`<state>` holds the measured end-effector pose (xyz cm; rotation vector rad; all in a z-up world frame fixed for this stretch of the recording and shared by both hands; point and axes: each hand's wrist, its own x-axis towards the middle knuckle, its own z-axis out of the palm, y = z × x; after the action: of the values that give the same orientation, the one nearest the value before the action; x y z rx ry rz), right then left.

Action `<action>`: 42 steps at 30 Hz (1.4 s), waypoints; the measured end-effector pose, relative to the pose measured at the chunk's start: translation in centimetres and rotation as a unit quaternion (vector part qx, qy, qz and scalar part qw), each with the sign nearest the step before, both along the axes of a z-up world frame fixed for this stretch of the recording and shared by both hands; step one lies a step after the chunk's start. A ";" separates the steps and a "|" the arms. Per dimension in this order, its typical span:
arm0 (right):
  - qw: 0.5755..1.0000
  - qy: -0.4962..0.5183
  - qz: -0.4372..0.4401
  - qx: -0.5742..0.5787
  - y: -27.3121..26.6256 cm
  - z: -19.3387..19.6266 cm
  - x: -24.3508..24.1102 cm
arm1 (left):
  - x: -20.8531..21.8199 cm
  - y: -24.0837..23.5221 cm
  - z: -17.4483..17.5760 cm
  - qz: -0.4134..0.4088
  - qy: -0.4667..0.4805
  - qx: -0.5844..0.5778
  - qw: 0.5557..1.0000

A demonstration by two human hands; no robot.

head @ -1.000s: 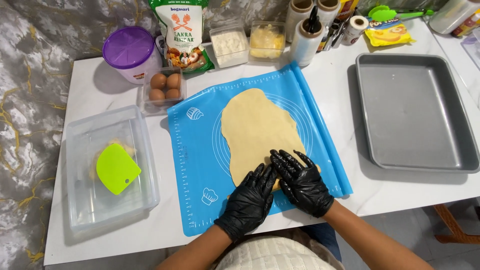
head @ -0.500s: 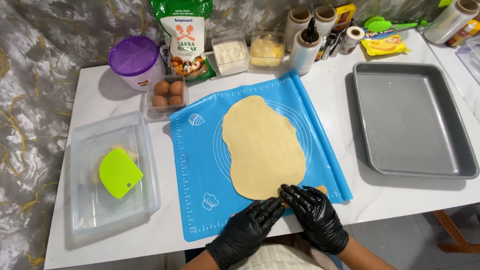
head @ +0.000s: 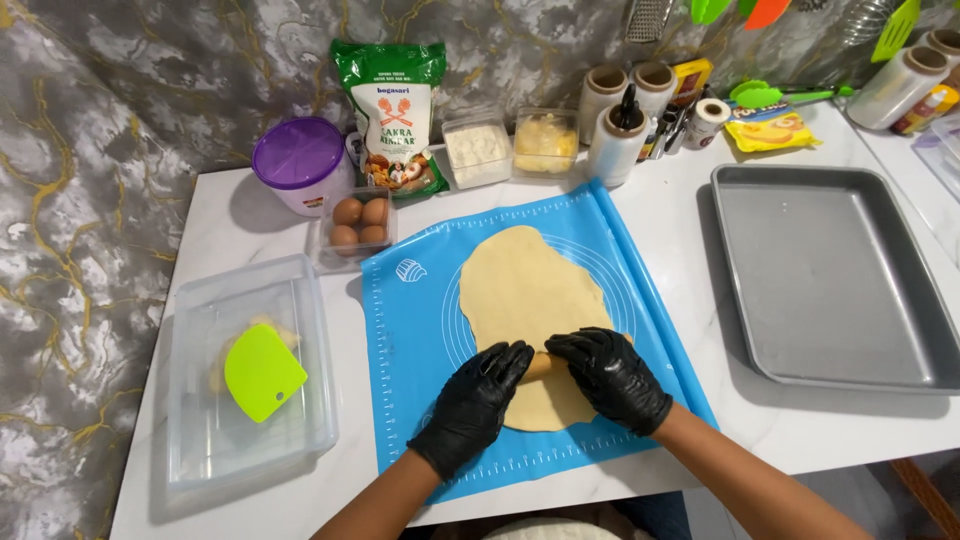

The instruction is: Rolling out dough on a silicone mat and cutting it into pieces using a rolling pin and a plastic scraper.

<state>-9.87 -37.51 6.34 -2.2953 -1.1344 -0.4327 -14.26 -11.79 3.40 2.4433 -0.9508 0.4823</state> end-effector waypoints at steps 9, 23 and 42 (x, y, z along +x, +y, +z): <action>0.956 -0.025 -0.155 -0.250 2.8 -2.7 7.0 | 5.8 -1.0 -0.5 0.104 0.009 0.076 0.992; 0.961 -0.070 -0.163 -0.211 6.3 -5.3 20.5 | 17.9 1.1 -1.3 0.180 -0.003 0.075 0.981; 0.900 0.212 -0.211 -0.316 6.8 -1.8 15.9 | 15.4 2.4 -2.3 0.217 0.213 0.068 0.950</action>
<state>5.99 -30.72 4.52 -3.0065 -0.5952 0.3473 1.15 -9.39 1.14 2.7261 -0.2740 0.0146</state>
